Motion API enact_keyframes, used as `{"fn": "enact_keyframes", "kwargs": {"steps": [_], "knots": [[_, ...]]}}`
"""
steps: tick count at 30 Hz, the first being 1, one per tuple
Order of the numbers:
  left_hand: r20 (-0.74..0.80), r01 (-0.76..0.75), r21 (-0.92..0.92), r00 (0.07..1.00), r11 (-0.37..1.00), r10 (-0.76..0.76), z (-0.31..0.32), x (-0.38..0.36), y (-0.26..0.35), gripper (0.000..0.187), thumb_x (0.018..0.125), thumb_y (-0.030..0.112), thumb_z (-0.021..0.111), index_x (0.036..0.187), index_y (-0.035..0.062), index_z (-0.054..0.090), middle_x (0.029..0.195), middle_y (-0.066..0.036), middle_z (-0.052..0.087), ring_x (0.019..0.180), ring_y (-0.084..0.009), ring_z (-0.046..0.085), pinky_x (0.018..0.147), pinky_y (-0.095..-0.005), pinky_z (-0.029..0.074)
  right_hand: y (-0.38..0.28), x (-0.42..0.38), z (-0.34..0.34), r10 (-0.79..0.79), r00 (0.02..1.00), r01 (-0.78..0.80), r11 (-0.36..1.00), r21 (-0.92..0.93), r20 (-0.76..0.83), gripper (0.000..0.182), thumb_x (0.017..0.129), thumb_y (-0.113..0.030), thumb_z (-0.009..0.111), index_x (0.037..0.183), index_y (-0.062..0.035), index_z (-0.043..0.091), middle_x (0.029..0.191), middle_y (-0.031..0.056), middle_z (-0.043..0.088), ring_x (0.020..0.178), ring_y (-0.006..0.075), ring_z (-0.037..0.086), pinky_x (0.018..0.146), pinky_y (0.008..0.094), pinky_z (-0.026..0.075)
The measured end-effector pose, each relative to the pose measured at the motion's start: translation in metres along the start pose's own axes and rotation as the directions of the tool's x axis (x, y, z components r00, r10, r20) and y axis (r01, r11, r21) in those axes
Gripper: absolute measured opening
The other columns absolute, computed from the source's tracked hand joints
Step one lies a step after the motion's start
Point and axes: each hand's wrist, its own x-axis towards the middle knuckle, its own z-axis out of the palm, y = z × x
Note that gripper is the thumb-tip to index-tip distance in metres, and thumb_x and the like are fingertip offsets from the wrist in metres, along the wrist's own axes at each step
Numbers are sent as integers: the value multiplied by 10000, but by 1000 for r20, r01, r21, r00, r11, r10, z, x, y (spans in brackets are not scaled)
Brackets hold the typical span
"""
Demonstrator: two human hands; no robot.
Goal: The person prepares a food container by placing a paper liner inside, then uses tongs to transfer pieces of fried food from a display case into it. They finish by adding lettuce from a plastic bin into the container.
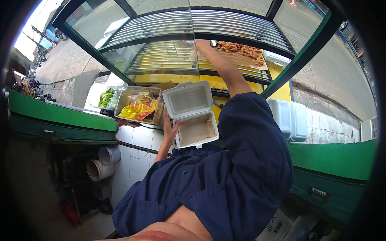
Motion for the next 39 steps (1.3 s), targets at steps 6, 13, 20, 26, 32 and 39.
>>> {"fn": "enact_keyframes", "kwargs": {"steps": [6, 13, 20, 26, 32, 39], "knots": [[6, 56, -65, 998, 996, -56, 0, 0, 3, 941, 833, -1, 646, 1499, 151, -3, 1409, -160, 351, 1083, -209, 548, 886, -322, 499, 11, 2, 12, -79, 994, 75, 996, -44, -76, 409, 839, -145, 536, 1232, -34, 541, 1294, 221, 506, 1194, 379, 495, 965, 479, 424], [34, 81, -53, 996, 995, -79, -2, 2, 0, 967, 823, -20, 647, 1496, 135, -30, 1439, -149, 301, 1192, -220, 474, 974, -348, 459, 20, -31, -30, -198, 952, 152, 968, -201, -234, 304, 807, -59, 570, 1109, -40, 602, 1105, 177, 603, 1045, 369, 576, 871, 483, 473], [39, 33, -67, 999, 997, -31, 0, 5, -3, 942, 834, -27, 633, 1503, 178, 2, 1388, -154, 374, 1053, -199, 563, 862, -316, 510, 44, -51, -53, -125, 985, 127, 992, 10, -123, 312, 825, -107, 554, 1125, -35, 604, 1020, 191, 633, 939, 321, 620, 820, 455, 503], [74, 75, -42, 995, 996, -72, -2, 7, 5, 974, 811, -10, 667, 1497, 135, -9, 1446, -157, 292, 1221, -226, 452, 979, -348, 453, 80, -93, -112, 9, 994, -9, 1000, -1, 111, 327, 815, -225, 583, 1046, 5, 614, 900, 205, 647, 799, 296, 618, 740, 405, 487], [67, -24, -23, 997, 999, 25, -1, 8, -5, 948, 831, -34, 634, 1502, 183, -1, 1395, -156, 370, 1022, -192, 581, 827, -293, 517, 73, -139, -143, 111, 986, -93, 986, -136, 127, 377, 794, -91, 580, 1169, -52, 565, 1124, 176, 615, 1059, 326, 596, 866, 443, 495], [76, -16, 15, 997, 1000, 15, 2, 5, 2, 940, 832, -38, 631, 1502, 181, 8, 1378, -150, 395, 1027, -194, 581, 819, -293, 520, 88, -129, -90, 62, 998, -67, 952, -298, -26, 545, 775, -54, 598, 1291, -120, 436, 1024, 155, 647, 989, 321, 625, 812, 478, 498]]}}
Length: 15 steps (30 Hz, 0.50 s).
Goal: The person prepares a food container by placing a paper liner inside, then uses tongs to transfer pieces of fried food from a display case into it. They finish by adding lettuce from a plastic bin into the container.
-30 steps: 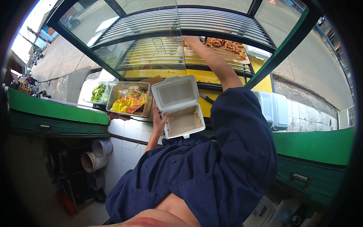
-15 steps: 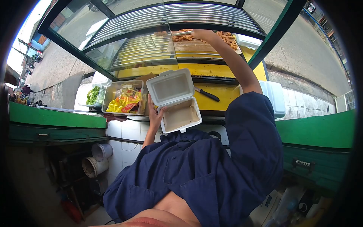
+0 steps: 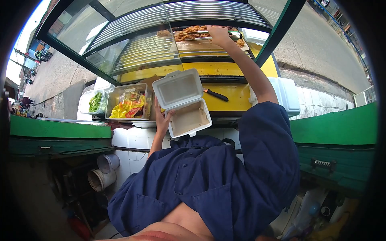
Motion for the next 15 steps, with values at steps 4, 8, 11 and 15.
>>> {"fn": "enact_keyframes", "kwargs": {"steps": [4, 8, 11, 15], "knots": [[7, -10, -10, 1000, 1000, 10, 1, -3, 2, 942, 828, -43, 631, 1501, 170, 8, 1392, -152, 374, 1028, -197, 582, 824, -296, 522, 3, -20, 6, 35, 997, -47, 981, 187, 71, 624, 738, -82, 604, 1332, -120, 417, 879, 162, 657, 889, 347, 637, 781, 509, 480], [-6, -8, 10, 1000, 1000, 8, 0, -8, 3, 940, 831, -31, 638, 1501, 160, 8, 1398, -153, 359, 1017, -191, 579, 837, -298, 521, 10, -28, 17, 75, 992, -66, 994, 89, -104, 656, 713, -90, 609, 1335, -150, 410, 834, 160, 657, 855, 350, 642, 739, 487, 497], [-11, -95, 77, 995, 992, 96, 0, -9, 1, 944, 828, -29, 642, 1502, 162, 9, 1399, -159, 359, 1007, -185, 584, 829, -296, 522, 4, -25, 29, 107, 981, -103, 994, 32, -164, 652, 707, -100, 616, 1325, -146, 412, 826, 160, 657, 844, 359, 641, 719, 480, 505], [-5, -25, -10, 1000, 1000, 25, 0, -13, 3, 948, 821, -38, 640, 1502, 161, 13, 1400, -166, 355, 1039, -188, 571, 849, -302, 512, 0, -18, 42, 183, 980, -159, 955, 251, -73, 575, 719, -116, 626, 1268, -141, 456, 823, 158, 655, 844, 357, 641, 739, 495, 501]]}}
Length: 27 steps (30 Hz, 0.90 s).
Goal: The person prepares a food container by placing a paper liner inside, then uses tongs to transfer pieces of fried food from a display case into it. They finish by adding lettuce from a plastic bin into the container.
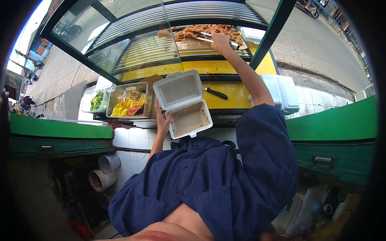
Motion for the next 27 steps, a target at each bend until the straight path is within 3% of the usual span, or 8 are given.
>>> {"fn": "enact_keyframes", "kwargs": {"steps": [5, 11, 14, 22, 27], "knots": [[10, 78, -70, 997, 994, -78, -1, -5, 4, 941, 823, -45, 633, 1503, 161, 15, 1388, -170, 366, 1079, -190, 545, 891, -312, 493, 2, -9, -2, -15, 999, 15, 1000, -4, -47, 484, 726, -117, 623, 1196, -143, 505, 795, 159, 649, 830, 345, 643, 741, 482, 501], [3, -28, -3, 1000, 1000, 28, -1, -6, 2, 937, 832, -52, 620, 1503, 166, 4, 1375, -165, 386, 1078, -189, 550, 894, -305, 490, 9, -25, -7, -106, 983, 99, 994, -53, -153, 463, 735, -86, 625, 1177, -183, 528, 766, 141, 631, 791, 328, 631, 749, 437, 487], [31, 21, -108, 999, 994, -18, 0, -5, 2, 937, 838, -38, 626, 1502, 174, 0, 1348, -158, 414, 1064, -189, 559, 886, -305, 494, 3, -38, -26, -142, 969, 136, 990, -43, -203, 464, 737, -65, 635, 1174, -187, 538, 760, 129, 617, 803, 310, 625, 747, 443, 481], [134, 85, -66, 988, 994, -75, 21, 3, 1, 944, 842, -8, 642, 1499, 185, -7, 1311, -164, 456, 1033, -203, 586, 868, -317, 521, 4, -85, -71, -187, 935, 209, 977, 43, -302, 473, 748, -32, 642, 1189, -167, 537, 776, 139, 599, 778, 298, 610, 737, 420, 485], [199, 102, -137, 977, 985, -74, 36, 11, -5, 940, 846, -12, 631, 1495, 180, -21, 1321, -181, 450, 1052, -221, 586, 871, -331, 535, 5, -134, -98, -164, 961, 190, 977, 100, -222, 472, 765, -57, 652, 1203, -182, 529, 810, 102, 608, 804, 270, 613, 775, 403, 480]]}}
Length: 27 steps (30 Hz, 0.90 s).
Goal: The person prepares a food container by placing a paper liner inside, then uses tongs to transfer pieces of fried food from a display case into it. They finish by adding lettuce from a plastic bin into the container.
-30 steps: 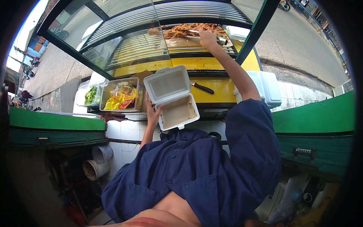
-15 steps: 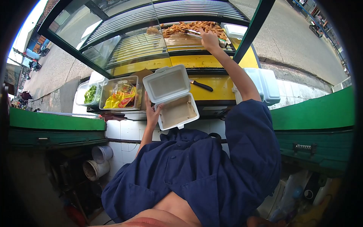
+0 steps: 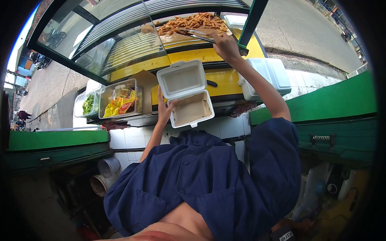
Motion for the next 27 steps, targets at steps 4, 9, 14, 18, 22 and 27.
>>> {"fn": "enact_keyframes", "kwargs": {"steps": [4, 9, 14, 18, 22, 27], "knots": [[44, -56, -2, 997, 998, 56, 5, 14, -9, 949, 838, -23, 631, 1495, 173, -25, 1338, -189, 430, 1066, -226, 579, 862, -322, 539, 3, -35, -33, 1, 1000, -1, 999, -40, -13, 479, 791, -70, 663, 1225, -227, 534, 867, 77, 622, 808, 248, 624, 756, 384, 496], [77, -12, 10, 997, 1000, 11, 14, 32, -19, 950, 821, 13, 659, 1497, 152, 7, 1243, -162, 474, 1030, -216, 587, 840, -322, 545, 7, -69, -93, -63, 994, 61, 998, 26, 93, 488, 786, -67, 655, 1232, -216, 526, 862, 74, 613, 862, 233, 617, 804, 391, 489], [101, -115, 73, 989, 991, 107, 22, 48, -21, 921, 825, 8, 645, 1495, 142, 26, 1276, -169, 456, 1104, -219, 546, 872, -340, 535, -8, -94, -106, -209, 933, 186, 977, 105, 292, 509, 763, -46, 657, 1234, -174, 512, 871, 90, 606, 895, 259, 593, 836, 385, 460], [138, -141, 90, 982, 986, 128, 26, 54, -21, 889, 847, 22, 629, 1493, 141, 29, 1364, -161, 407, 1158, -218, 515, 902, -352, 513, -31, -115, -87, -230, 875, 187, 972, 140, 426, 523, 747, -41, 649, 1234, -160, 501, 857, 112, 596, 890, 282, 582, 809, 403, 445], [144, -137, 76, 982, 988, 126, 25, 57, -23, 847, 869, 36, 603, 1494, 160, 46, 1377, -156, 402, 1162, -216, 514, 896, -331, 516, -45, -121, -70, -264, 822, 174, 960, 220, 504, 530, 742, -40, 631, 1242, -158, 504, 894, 108, 594, 927, 287, 571, 839, 398, 428], [130, -137, 53, 983, 989, 129, 24, 59, -26, 816, 875, 24, 587, 1495, 177, 80, 1409, -158, 362, 1144, -213, 522, 849, -310, 524, -41, -116, -85, -148, 789, 56, 984, 170, 597, 556, 742, -34, 613, 1264, -180, 490, 907, 103, 607, 934, 289, 571, 858, 395, 420]]}}
